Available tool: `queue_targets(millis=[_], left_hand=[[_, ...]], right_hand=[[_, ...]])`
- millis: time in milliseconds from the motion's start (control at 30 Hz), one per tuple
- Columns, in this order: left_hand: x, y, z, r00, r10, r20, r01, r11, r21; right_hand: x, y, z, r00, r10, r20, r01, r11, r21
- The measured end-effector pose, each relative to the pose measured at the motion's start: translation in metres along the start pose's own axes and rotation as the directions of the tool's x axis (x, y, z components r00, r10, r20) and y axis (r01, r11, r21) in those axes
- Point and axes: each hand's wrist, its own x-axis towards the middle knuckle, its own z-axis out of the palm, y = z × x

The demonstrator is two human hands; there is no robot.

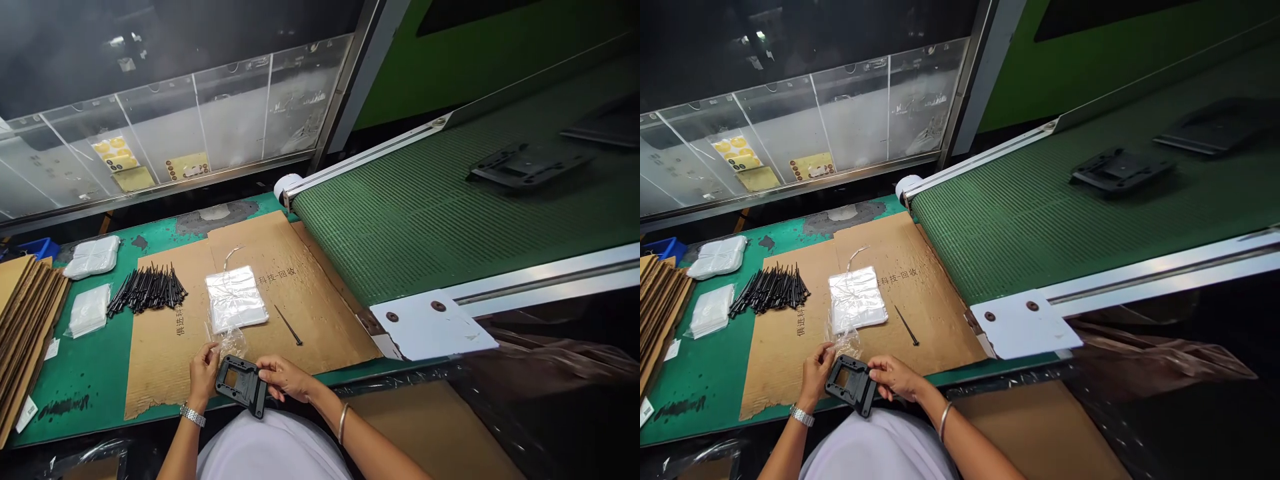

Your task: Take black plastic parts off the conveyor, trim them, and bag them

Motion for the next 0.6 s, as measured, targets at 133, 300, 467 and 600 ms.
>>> queue_targets(millis=[133, 300, 467, 600], left_hand=[[-0.009, -0.007, -0.001, 0.997, 0.030, 0.064, -0.032, 0.999, 0.037], [-0.025, -0.012, 0.001, 0.997, 0.082, -0.012, -0.077, 0.970, 0.232], [-0.019, 0.000, 0.011, 0.970, 0.240, -0.024, -0.211, 0.894, 0.394], [-0.014, 0.016, 0.016, 0.919, 0.360, 0.160, -0.394, 0.826, 0.404]], right_hand=[[0.024, 0.009, 0.006, 0.989, -0.031, -0.144, 0.040, 0.997, 0.062], [0.039, 0.018, 0.018, 0.949, -0.085, -0.303, 0.097, 0.995, 0.027], [0.038, 0.011, 0.035, 0.908, -0.204, -0.367, 0.203, 0.978, -0.041], [0.041, 0.004, 0.040, 0.856, -0.241, -0.457, 0.269, 0.963, -0.002]])
